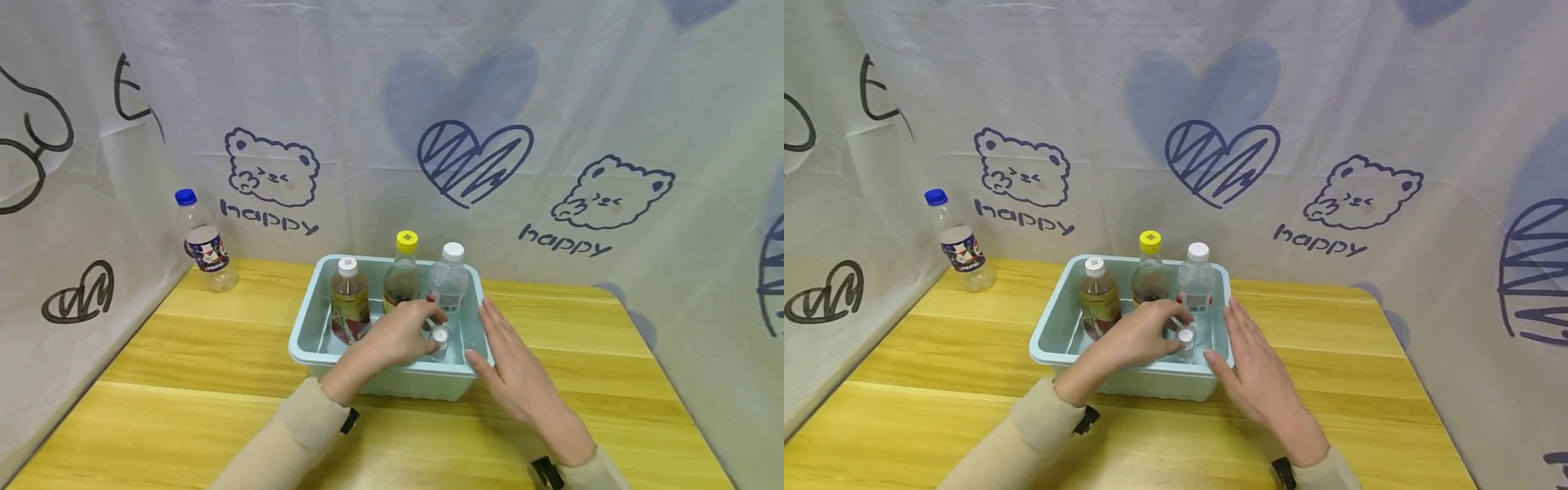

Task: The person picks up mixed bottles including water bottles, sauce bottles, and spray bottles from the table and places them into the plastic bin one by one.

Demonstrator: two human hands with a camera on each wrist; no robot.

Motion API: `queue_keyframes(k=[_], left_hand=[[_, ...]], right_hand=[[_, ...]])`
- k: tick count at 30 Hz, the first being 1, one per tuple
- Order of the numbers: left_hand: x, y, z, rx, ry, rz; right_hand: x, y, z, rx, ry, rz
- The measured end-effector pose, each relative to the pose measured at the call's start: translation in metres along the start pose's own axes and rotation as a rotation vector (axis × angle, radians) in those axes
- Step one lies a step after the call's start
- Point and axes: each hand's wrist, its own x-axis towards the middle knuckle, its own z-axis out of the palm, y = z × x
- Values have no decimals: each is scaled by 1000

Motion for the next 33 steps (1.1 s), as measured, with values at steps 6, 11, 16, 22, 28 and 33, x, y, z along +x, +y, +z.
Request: queue_keyframes(k=[6,11,16,22,28,33], left_hand=[[-4,0,0,35,40,-13],[-7,-2,-1,3,83,-4],[-8,-1,-6,-61,137,46],[-13,-3,-11,-142,210,156],[-22,-7,-21,-165,256,217],[-31,-13,-33,-172,280,258]], right_hand=[[1,0,1,1,2,-9],[1,1,2,-5,10,-19],[0,1,2,-9,33,-28],[0,1,2,-5,38,-31],[0,1,2,-10,36,-26],[-1,1,1,-6,34,-22]])
